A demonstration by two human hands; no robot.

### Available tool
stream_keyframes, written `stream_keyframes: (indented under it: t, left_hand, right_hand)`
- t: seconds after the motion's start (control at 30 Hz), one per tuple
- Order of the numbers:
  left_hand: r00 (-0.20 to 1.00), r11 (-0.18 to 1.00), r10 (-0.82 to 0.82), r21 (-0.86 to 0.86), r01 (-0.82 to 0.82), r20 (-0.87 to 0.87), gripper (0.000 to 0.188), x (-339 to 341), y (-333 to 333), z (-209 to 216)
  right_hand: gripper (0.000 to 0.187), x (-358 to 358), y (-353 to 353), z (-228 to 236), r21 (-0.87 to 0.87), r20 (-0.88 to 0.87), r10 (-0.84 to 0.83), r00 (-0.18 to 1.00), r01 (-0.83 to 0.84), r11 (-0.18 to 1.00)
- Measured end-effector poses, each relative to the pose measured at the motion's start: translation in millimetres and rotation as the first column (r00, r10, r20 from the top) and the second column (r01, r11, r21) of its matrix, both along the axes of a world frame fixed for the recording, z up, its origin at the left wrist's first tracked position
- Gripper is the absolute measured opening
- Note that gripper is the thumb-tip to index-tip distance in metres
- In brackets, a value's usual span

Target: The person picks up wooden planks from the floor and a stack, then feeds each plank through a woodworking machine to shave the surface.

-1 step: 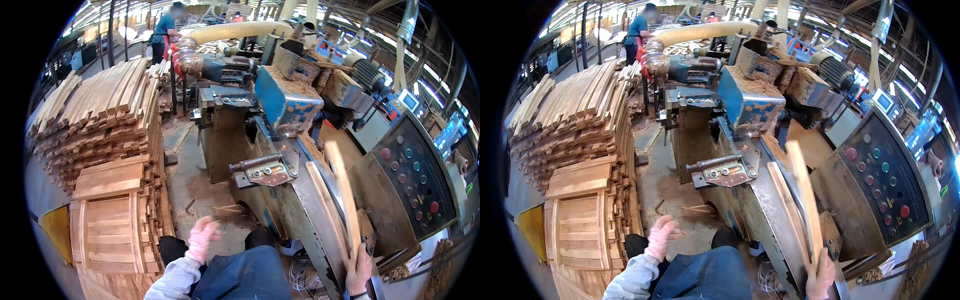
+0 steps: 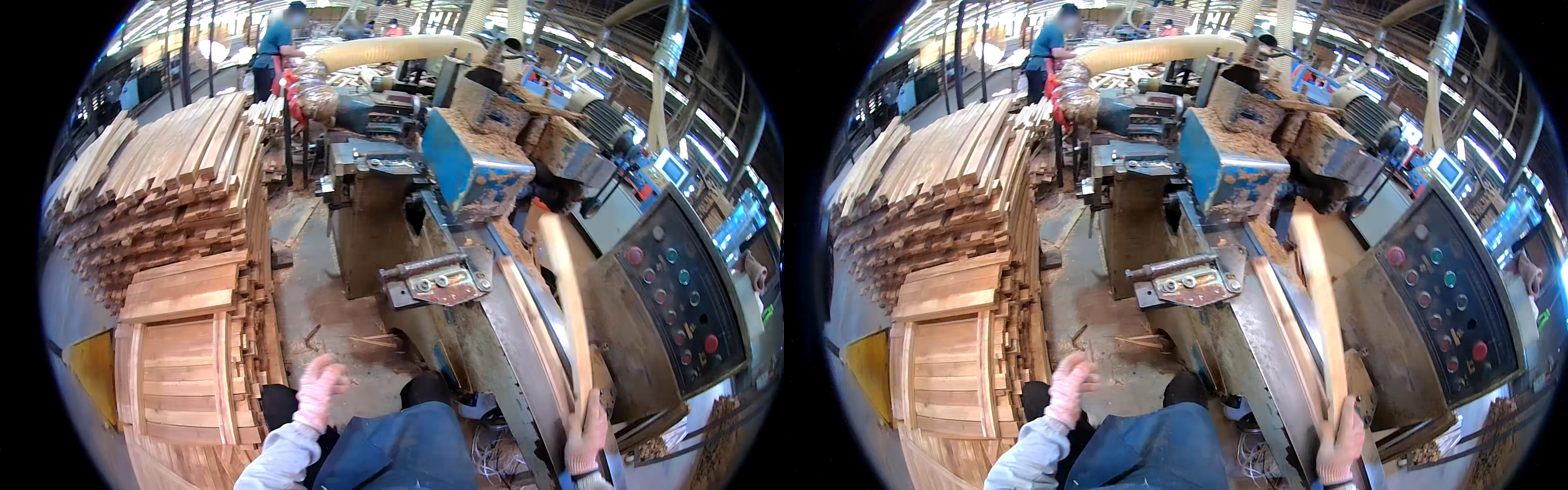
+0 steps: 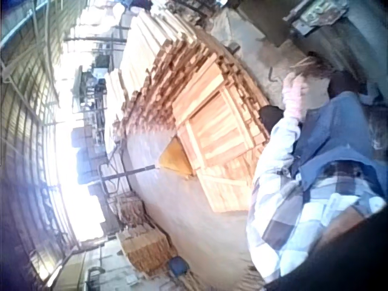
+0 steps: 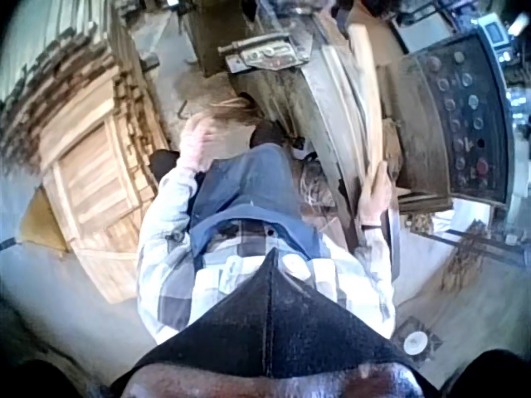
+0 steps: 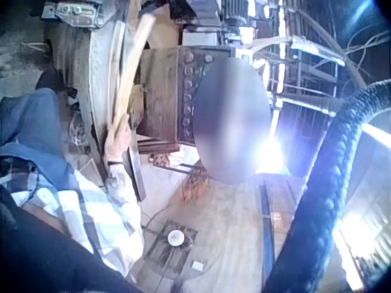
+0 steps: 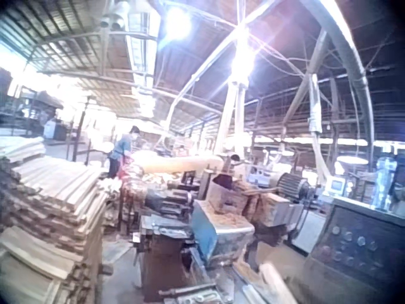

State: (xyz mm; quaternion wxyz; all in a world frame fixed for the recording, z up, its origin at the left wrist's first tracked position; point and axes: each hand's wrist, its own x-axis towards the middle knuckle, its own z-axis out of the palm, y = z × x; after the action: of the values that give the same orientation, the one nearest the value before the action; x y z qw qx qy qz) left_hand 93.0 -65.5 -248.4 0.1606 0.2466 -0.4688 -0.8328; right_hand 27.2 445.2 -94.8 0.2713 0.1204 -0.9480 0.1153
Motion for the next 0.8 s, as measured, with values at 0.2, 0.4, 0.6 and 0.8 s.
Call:
stream_keyframes:
  t: [0.2, 0.4, 0.6, 0.8]
  left_hand:
    - [0.904, 0.901, 0.424, -0.128, -0.414, 0.053, 0.043, 61, -114, -16]
    - [0.613, 0.613, 0.790, 0.010, -0.790, 0.028, 0.048, 28, -247, -6]
    - [0.445, 0.472, 0.872, -0.105, -0.876, 0.203, 0.083, 32, -403, -103]
    - [0.573, 0.544, 0.805, 0.193, -0.817, 0.155, 0.074, 32, -433, -114]
  right_hand:
    - [0.069, -173, -91, -17, -0.195, -0.303, 0.105, 0.947, -0.169, 0.966]
    - [0.069, -194, -135, -13, -0.216, -0.206, 0.248, 0.947, -0.291, 0.932]
    - [0.072, -27, -37, -8, -0.015, 0.116, 0.073, 0.991, -0.072, 0.997]
    - [0.042, 80, 1, 29, 0.338, 0.285, -0.067, 0.956, -0.035, 0.941]
